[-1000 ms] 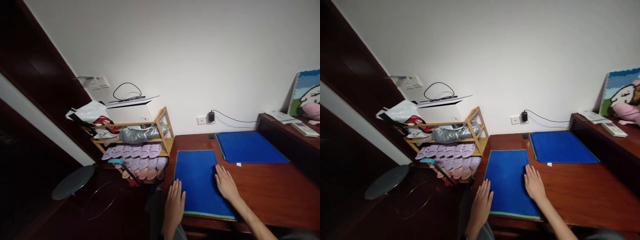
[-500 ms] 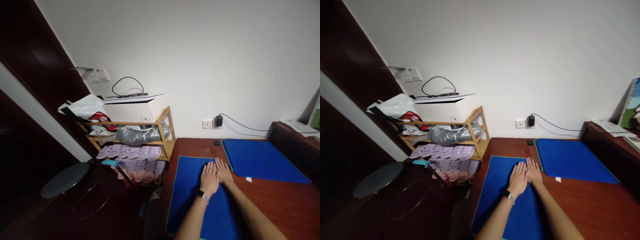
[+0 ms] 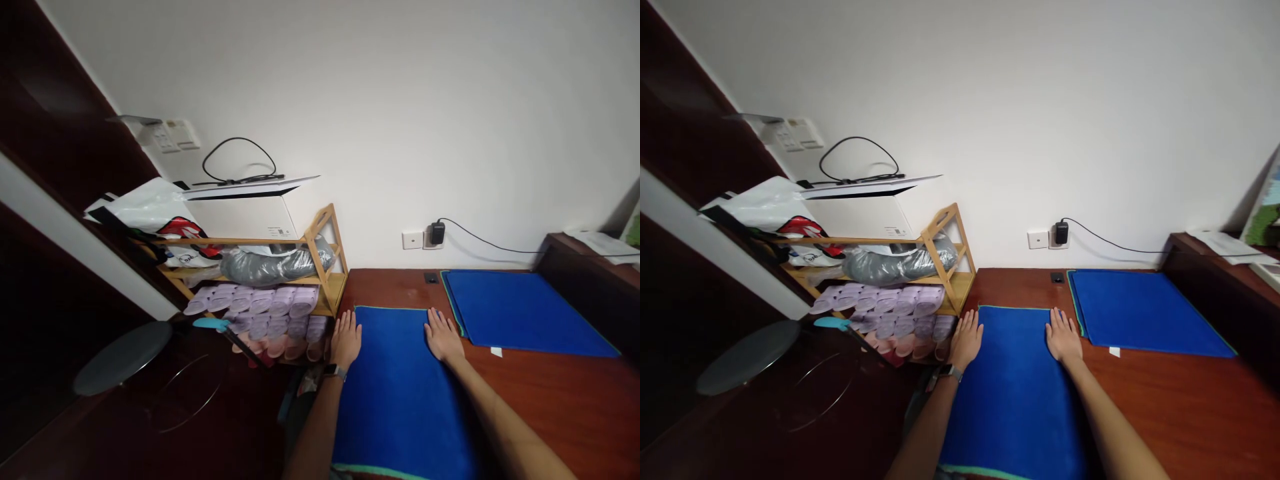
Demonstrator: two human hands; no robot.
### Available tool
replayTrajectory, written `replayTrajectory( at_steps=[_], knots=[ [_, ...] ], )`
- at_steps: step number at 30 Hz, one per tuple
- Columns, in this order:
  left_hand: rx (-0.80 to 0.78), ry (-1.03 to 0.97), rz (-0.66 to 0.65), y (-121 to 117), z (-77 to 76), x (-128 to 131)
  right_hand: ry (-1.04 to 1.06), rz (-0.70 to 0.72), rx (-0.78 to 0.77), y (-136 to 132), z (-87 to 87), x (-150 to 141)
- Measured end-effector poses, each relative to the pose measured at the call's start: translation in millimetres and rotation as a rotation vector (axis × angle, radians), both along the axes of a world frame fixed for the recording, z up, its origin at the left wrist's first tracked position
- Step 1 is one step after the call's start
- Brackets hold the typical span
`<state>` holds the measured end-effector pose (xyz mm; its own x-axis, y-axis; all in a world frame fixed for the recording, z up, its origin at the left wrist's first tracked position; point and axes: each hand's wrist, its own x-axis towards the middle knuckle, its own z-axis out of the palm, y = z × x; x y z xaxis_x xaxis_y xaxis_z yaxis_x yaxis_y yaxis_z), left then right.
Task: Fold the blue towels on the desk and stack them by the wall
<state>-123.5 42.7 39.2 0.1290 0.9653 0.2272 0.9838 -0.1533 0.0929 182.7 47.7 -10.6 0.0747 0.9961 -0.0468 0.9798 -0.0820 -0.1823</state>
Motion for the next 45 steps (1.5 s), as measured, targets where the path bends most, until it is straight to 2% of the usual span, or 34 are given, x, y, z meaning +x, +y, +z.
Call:
replayTrajectory(
  at_steps=[1,3,4,6,8,10,11,13,17,21,24,30,33,36,39,42,45],
  knots=[
    [0.062,-0.013,-0.012,-17,2.0,7,0.005,-0.005,-0.002,-1,1.4,0],
    [0.178,-0.065,-0.074,-64,-5.5,44,0.028,-0.007,0.009,-3,4.7,-1],
    [0.192,-0.102,-0.123,-92,-15.8,72,0.044,-0.001,0.032,-5,6.4,-1],
    [0.151,-0.150,-0.286,-148,-46.0,134,0.084,0.023,0.092,-8,9.4,0],
    [0.094,-0.135,-0.533,-191,-77.6,187,0.111,0.050,0.124,-13,11.7,2],
    [0.066,-0.130,-0.519,-216,-97.1,216,0.120,0.071,0.105,-18,13.9,5],
    [0.062,-0.137,-0.488,-222,-100.6,220,0.121,0.081,0.088,-20,15.2,8],
    [0.082,-0.172,-0.459,-225,-98.2,212,0.121,0.107,0.072,-28,18.8,14],
    [0.298,-0.196,-0.596,-230,-90.0,166,0.127,0.175,0.085,-57,25.1,31],
    [0.493,-0.170,-0.593,-249,-91.7,127,0.110,0.220,0.148,-97,20.8,57],
    [0.562,-0.248,-0.559,-265,-74.3,106,0.069,0.247,0.215,-123,14.7,84],
    [0.664,-0.308,-0.424,-285,3.7,63,0.041,0.313,0.283,-166,15.1,133],
    [0.698,-0.265,-0.371,-289,34.5,43,0.079,0.370,0.302,-197,15.8,148],
    [0.678,-0.279,-0.349,-292,55.0,26,0.115,0.416,0.310,-232,16.5,154],
    [0.595,-0.371,-0.391,-294,73.4,13,0.155,0.435,0.335,-262,22.1,151],
    [0.498,-0.454,-0.426,-293,94.2,4,0.170,0.453,0.363,-278,33.1,141],
    [0.458,-0.491,-0.404,-289,117.3,-5,0.177,0.447,0.413,-283,47.7,132]
  ],
)
